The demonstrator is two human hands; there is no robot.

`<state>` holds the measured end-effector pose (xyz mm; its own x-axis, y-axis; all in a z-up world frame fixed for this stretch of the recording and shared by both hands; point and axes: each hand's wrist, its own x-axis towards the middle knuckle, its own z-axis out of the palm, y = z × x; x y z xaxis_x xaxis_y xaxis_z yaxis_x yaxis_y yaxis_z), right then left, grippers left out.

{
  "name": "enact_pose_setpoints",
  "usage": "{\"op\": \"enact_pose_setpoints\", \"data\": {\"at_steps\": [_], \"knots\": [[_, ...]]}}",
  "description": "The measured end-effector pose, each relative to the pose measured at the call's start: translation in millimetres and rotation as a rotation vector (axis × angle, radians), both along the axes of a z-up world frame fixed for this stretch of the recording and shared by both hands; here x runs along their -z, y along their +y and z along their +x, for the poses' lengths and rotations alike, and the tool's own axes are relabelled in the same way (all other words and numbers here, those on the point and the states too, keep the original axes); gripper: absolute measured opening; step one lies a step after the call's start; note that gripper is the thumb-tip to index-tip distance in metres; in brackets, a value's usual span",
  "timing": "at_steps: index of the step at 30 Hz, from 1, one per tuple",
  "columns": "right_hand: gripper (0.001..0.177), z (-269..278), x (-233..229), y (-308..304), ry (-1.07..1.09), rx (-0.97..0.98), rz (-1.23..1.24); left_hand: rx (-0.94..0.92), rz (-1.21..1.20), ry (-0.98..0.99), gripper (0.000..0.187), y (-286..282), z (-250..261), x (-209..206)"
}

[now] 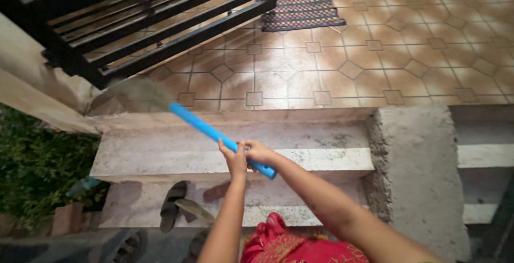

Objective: The person sweeps outdoor stairs using a handheld broom, brushing dust and debris down each step.

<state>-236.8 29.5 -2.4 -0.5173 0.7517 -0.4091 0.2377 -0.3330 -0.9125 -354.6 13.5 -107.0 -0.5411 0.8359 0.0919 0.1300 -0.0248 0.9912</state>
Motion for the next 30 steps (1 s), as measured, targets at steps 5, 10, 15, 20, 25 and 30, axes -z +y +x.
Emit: {"op": "enact_pose_setpoints", "data": {"at_steps": [5, 10, 15, 20, 25, 30], "knots": [[0.056, 99.9, 36.5, 18.6, 0.135, 0.304, -0.181, 0.266, -0.147, -0.154, 0.089, -2.4, 55.8, -42.2], [0.03, 274.2, 81.0, -7.1, 0.026, 0.593, -0.202, 0.448, -0.05, -0.155, 0.065, -2.3, 116.1, -50.6], [0.021, 416.3, 94.2, -49.6, 0.078, 0.871, -0.455, 0.499, -0.036, -0.106, 0.055, 0.6, 164.8, -52.4], [0.013, 495.6, 70.3, -44.6, 0.01, 1.493, -0.09, 0.535, -0.042, -0.096, 0.047, -8.5, 202.2, -66.3], [0.023, 524.0, 43.6, -14.4, 0.077, 1.83, -0.025, 0.594, -0.075, -0.08, 0.039, -22.4, 232.2, -80.9], [0.014, 503.8, 73.8, -18.7, 0.148, 1.591, 0.018, 0.637, -0.112, -0.08, 0.038, -25.2, 265.1, -67.1]]}}
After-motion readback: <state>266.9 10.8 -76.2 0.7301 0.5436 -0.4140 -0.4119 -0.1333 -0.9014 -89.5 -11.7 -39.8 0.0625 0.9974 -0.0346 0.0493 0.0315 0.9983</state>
